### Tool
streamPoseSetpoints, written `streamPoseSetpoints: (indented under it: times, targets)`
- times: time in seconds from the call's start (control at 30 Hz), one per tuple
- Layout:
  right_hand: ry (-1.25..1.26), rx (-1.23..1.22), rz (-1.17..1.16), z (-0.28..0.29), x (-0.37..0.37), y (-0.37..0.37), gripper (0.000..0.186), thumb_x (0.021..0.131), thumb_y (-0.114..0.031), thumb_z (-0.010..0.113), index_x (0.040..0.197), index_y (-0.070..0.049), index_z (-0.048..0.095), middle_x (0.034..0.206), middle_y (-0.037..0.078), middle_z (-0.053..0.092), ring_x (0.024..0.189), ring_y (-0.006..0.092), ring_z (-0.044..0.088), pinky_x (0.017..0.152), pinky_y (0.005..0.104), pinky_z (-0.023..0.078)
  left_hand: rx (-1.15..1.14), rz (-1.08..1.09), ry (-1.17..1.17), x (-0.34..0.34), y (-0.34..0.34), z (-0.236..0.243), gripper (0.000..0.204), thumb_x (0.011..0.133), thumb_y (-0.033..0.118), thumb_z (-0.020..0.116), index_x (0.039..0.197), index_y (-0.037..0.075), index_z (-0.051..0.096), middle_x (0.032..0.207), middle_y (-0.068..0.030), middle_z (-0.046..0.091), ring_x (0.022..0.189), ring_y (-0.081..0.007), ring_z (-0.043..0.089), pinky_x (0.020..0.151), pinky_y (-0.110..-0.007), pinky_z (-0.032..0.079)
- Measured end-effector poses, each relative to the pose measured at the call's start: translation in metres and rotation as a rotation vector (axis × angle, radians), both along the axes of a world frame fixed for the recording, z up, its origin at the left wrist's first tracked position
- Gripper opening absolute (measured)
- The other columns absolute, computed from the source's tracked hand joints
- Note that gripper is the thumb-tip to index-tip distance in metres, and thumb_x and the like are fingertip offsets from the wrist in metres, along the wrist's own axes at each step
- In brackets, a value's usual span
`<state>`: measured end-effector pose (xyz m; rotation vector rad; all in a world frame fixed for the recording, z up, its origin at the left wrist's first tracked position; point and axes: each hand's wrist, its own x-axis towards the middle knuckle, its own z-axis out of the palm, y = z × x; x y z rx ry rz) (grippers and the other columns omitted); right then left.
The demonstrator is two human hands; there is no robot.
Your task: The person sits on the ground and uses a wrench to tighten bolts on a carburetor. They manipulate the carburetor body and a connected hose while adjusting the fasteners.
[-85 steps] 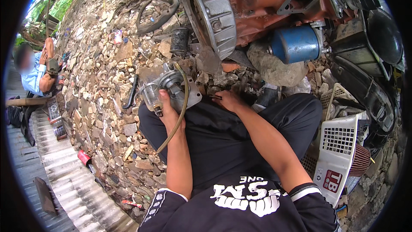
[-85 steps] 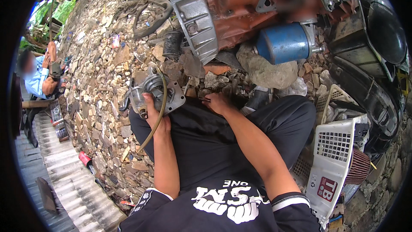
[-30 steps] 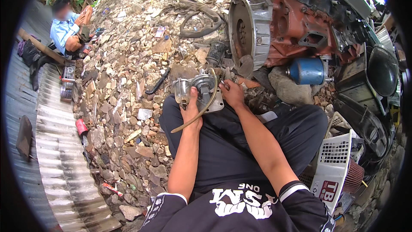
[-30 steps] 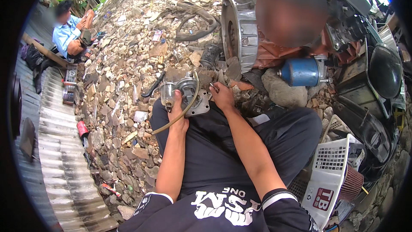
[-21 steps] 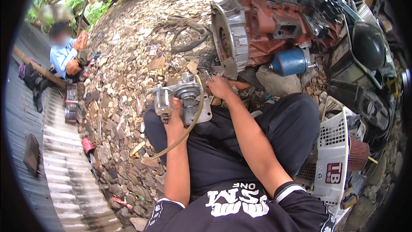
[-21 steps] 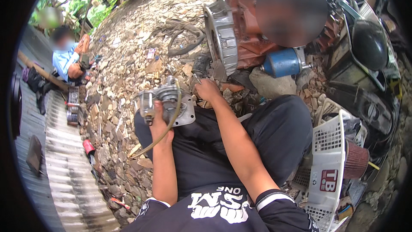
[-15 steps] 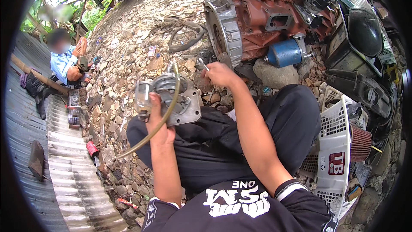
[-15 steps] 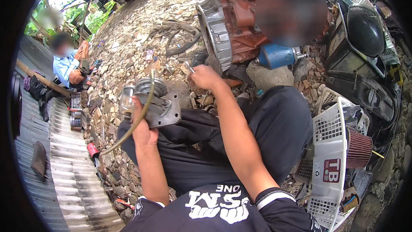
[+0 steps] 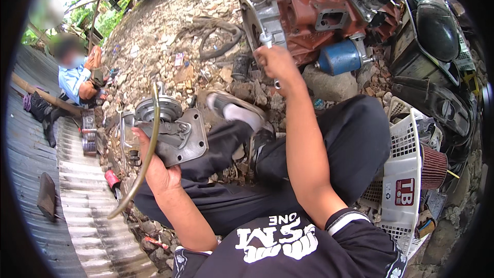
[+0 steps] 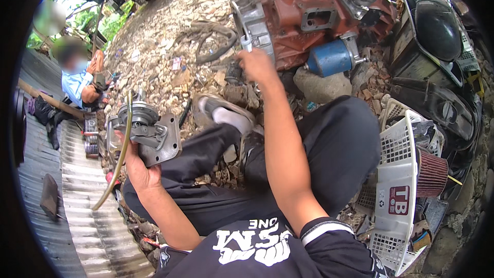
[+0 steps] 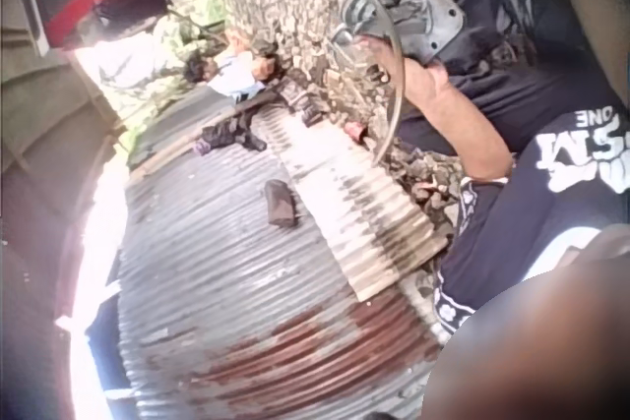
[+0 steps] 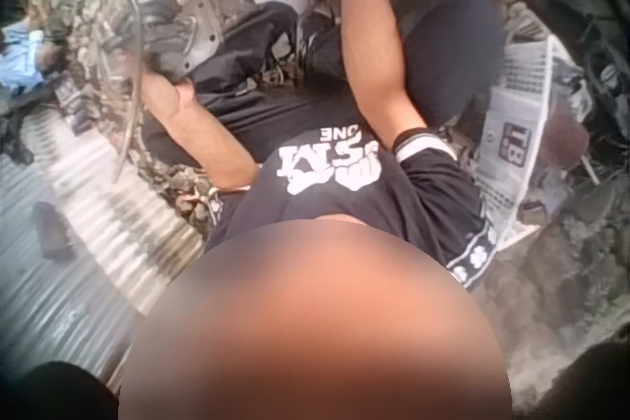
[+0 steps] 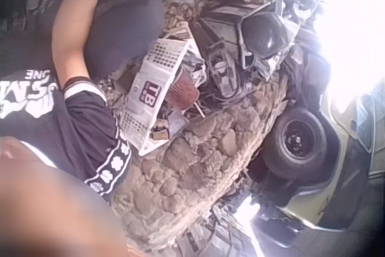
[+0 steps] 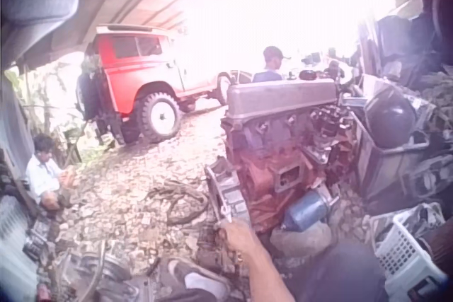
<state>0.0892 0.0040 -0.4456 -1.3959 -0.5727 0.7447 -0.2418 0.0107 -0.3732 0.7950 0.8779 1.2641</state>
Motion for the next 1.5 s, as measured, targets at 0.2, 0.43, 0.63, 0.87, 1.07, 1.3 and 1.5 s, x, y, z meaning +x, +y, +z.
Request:
streamPoseSetpoints:
  times: [0.2,0.43,0.63,0.87,1.07,1.3,1.5]
  targets:
    - [0.255,0.027,-0.022,-0.022,0.001,-0.009,0.023,0.098,-0.024,0.062,0.095,-0.001,0.066,0.062,-0.003,0.046,0.042,0.0059,0.032,0.040,0.0265,0.020,-0.073,0.047,0.121,0.016,0.017,-0.044,0.064,0.096,0.055,0.065,0.132,0.002,0.058,0.124,-0.0107,0.065,0.111,-0.0232,0.065,0.096,-0.040,0.052]
    - [0.232,-0.072,0.344,-0.077,0.019,0.014,0.030,0.096,-0.032,0.068,0.095,-0.004,0.075,0.058,-0.009,0.037,0.047,0.0035,0.031,0.044,0.0231,0.021,-0.276,-0.034,0.016,0.031,0.041,-0.123,0.067,0.092,0.047,0.074,0.134,-0.002,0.057,0.127,-0.0074,0.064,0.114,-0.0210,0.063,0.102,-0.038,0.050]
    - [0.226,-0.345,0.743,-0.112,-0.030,0.054,0.033,0.097,-0.033,0.068,0.098,0.000,0.076,0.059,-0.010,0.035,0.050,0.0020,0.030,0.044,0.0236,0.021,-0.193,0.177,0.146,0.013,0.064,-0.152,0.065,0.095,0.049,0.070,0.135,0.000,0.055,0.131,-0.0104,0.062,0.118,-0.0244,0.061,0.102,-0.042,0.049]
    - [-0.449,-0.320,0.790,-0.241,-0.149,0.110,0.030,0.083,-0.023,0.071,0.111,-0.013,0.078,0.096,0.019,0.075,0.092,0.0359,0.072,0.084,0.0449,0.056,-0.104,0.355,0.181,-0.020,0.080,-0.148,0.060,0.095,0.045,0.071,0.133,0.002,0.056,0.126,-0.0111,0.065,0.116,-0.0252,0.064,0.100,-0.044,0.053]
    - [-0.954,-0.484,1.284,-0.251,-0.179,0.151,0.033,0.081,-0.011,0.061,0.112,-0.012,0.073,0.099,0.024,0.073,0.095,0.0404,0.071,0.085,0.0487,0.058,-0.159,0.350,0.180,-0.021,0.077,-0.152,0.064,0.095,0.049,0.068,0.137,0.002,0.053,0.128,-0.0121,0.064,0.118,-0.0275,0.063,0.102,-0.046,0.052]
    - [-0.967,-0.233,1.093,-0.234,-0.137,0.092,0.035,0.078,-0.010,0.066,0.111,-0.015,0.076,0.101,0.015,0.075,0.093,0.0363,0.071,0.080,0.0488,0.058,-0.199,0.349,0.094,-0.015,0.073,-0.150,0.063,0.092,0.043,0.075,0.134,0.002,0.055,0.119,-0.0090,0.066,0.106,-0.0234,0.067,0.094,-0.042,0.056]
    - [-1.186,0.317,0.717,-0.206,-0.084,0.059,0.032,0.073,-0.008,0.074,0.103,-0.019,0.076,0.074,0.000,0.060,0.067,0.0196,0.066,0.057,0.0350,0.053,-0.266,0.288,-0.015,-0.009,0.067,-0.155,0.058,0.095,0.043,0.072,0.133,0.003,0.056,0.120,-0.0090,0.066,0.109,-0.0235,0.066,0.095,-0.041,0.055]
